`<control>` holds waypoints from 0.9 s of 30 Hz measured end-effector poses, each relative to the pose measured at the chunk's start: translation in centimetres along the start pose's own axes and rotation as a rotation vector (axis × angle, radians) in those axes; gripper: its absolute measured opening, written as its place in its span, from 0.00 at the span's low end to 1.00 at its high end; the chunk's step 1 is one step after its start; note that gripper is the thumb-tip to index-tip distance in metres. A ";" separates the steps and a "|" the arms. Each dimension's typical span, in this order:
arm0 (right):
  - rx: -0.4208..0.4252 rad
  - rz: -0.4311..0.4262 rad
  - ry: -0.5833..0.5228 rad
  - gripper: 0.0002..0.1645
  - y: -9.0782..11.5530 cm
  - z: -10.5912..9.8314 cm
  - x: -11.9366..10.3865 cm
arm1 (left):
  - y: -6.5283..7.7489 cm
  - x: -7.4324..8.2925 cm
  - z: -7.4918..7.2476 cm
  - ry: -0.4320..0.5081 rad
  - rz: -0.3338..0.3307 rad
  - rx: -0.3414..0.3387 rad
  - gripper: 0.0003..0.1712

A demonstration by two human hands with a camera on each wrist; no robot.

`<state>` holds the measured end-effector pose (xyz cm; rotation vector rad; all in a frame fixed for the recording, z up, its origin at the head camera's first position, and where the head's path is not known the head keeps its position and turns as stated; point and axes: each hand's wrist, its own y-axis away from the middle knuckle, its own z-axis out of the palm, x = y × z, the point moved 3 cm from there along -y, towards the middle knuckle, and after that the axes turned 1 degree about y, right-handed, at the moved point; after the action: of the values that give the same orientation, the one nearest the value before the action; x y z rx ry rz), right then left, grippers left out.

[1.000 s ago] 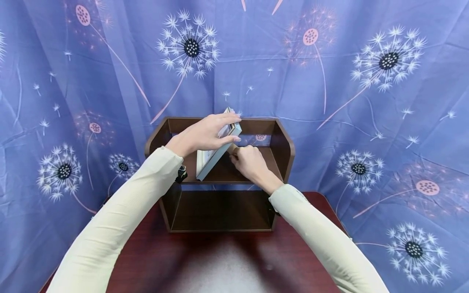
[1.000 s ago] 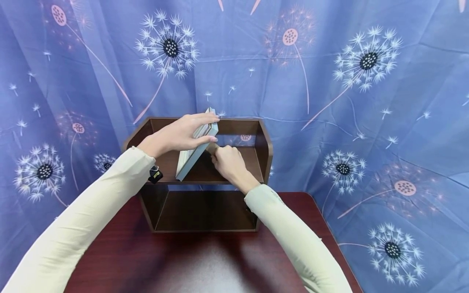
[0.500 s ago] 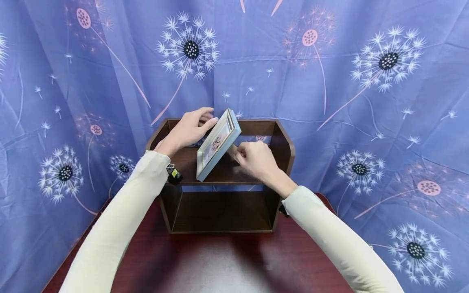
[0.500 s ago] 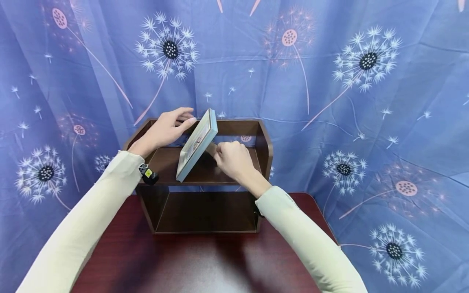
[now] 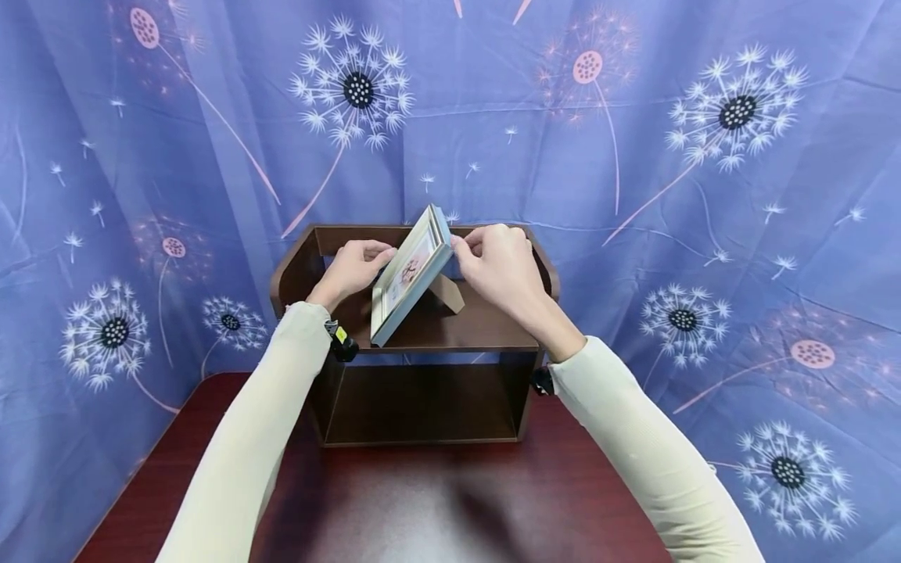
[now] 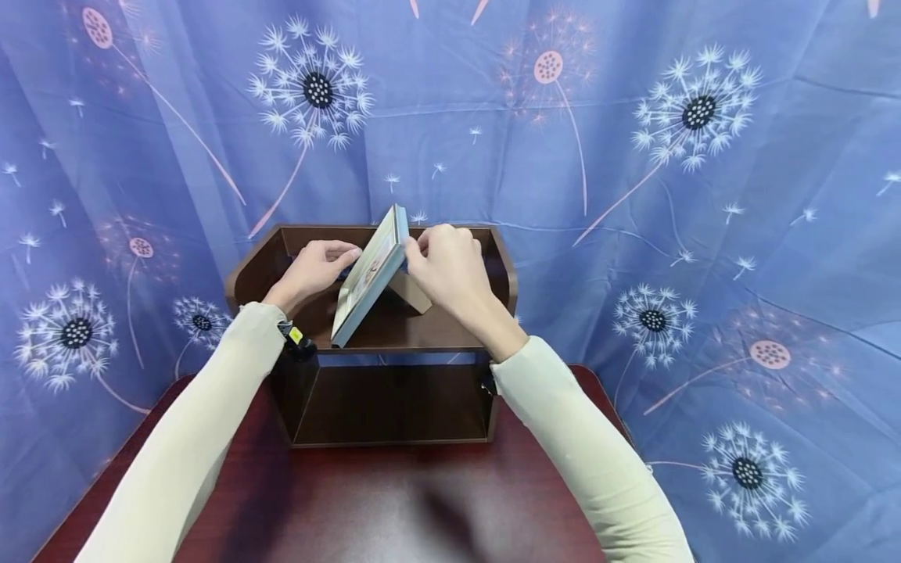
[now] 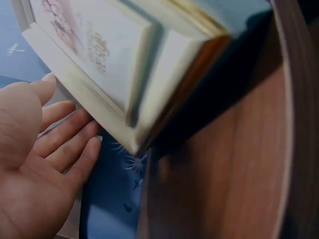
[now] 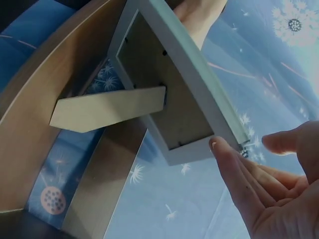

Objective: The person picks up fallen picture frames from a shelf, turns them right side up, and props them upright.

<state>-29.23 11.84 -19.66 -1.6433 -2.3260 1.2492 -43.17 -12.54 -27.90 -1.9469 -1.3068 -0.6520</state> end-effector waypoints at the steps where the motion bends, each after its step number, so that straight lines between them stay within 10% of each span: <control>1: -0.010 0.011 0.001 0.21 0.0 0.1 -0.2 | -0.1 -0.1 0.2 0.004 -0.005 -0.002 0.26; 27: 0.002 0.107 0.090 0.21 -0.9 0.8 0.4 | 1.2 -2.0 0.1 -0.042 0.007 0.042 0.22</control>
<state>-30.49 11.58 -19.85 -1.8051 -2.2118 1.1671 -42.75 -13.95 -29.69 -1.9395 -1.3285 -0.5788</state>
